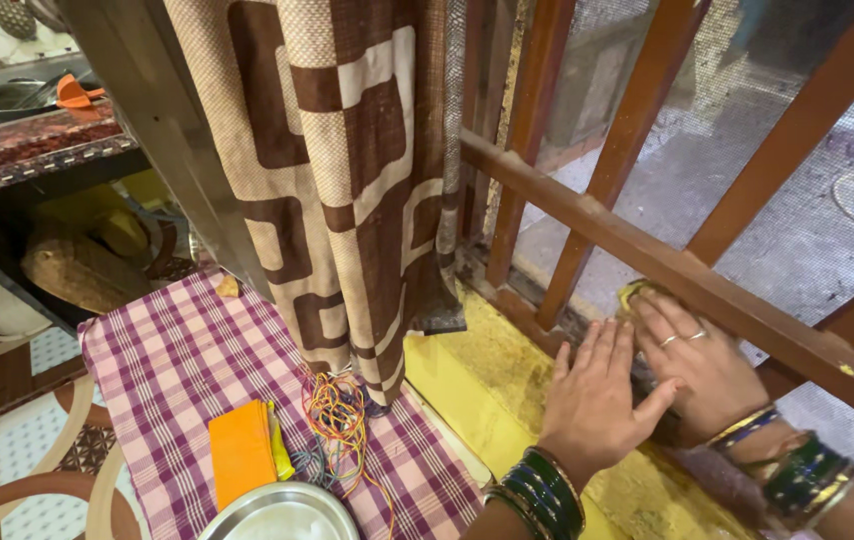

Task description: The person wipes the horizontal and vertical bars of a brown metal window grille using a yellow cloth. They periodically dip the cloth into a white bucket of water to rinse it before continuing to wipe the grille and the yellow window sill.

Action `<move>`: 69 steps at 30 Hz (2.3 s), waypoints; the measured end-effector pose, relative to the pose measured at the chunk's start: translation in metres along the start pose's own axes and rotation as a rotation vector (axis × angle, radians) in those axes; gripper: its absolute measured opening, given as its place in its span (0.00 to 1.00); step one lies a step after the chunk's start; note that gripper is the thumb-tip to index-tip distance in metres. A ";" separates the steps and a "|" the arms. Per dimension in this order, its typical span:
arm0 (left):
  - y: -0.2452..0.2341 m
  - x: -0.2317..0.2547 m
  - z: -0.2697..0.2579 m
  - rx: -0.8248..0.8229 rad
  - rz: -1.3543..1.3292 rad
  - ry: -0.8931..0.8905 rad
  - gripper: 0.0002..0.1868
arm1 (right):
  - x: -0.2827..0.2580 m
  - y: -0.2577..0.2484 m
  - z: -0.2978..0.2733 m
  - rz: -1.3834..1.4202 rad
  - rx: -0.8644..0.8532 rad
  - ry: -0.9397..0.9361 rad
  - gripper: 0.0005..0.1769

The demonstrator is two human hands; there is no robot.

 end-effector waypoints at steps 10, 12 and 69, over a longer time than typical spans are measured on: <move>0.002 -0.024 -0.010 -0.056 0.052 -0.050 0.47 | -0.044 0.100 -0.002 -0.033 -0.392 -0.121 0.42; 0.004 -0.028 -0.011 -0.078 0.043 -0.065 0.47 | -0.047 0.104 -0.004 -0.005 -0.394 -0.133 0.43; 0.048 0.030 -0.021 -0.082 0.163 0.217 0.47 | -0.002 -0.013 -0.102 -0.021 0.090 0.255 0.31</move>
Point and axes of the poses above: each hand's wrist, its own z-axis towards the middle knuckle, its own y-axis out of the palm, x = y × z, the point moved 7 cm from there along z, towards the middle knuckle, and after that the axes turned 12 degrees about -x, right-handed, at the moved point
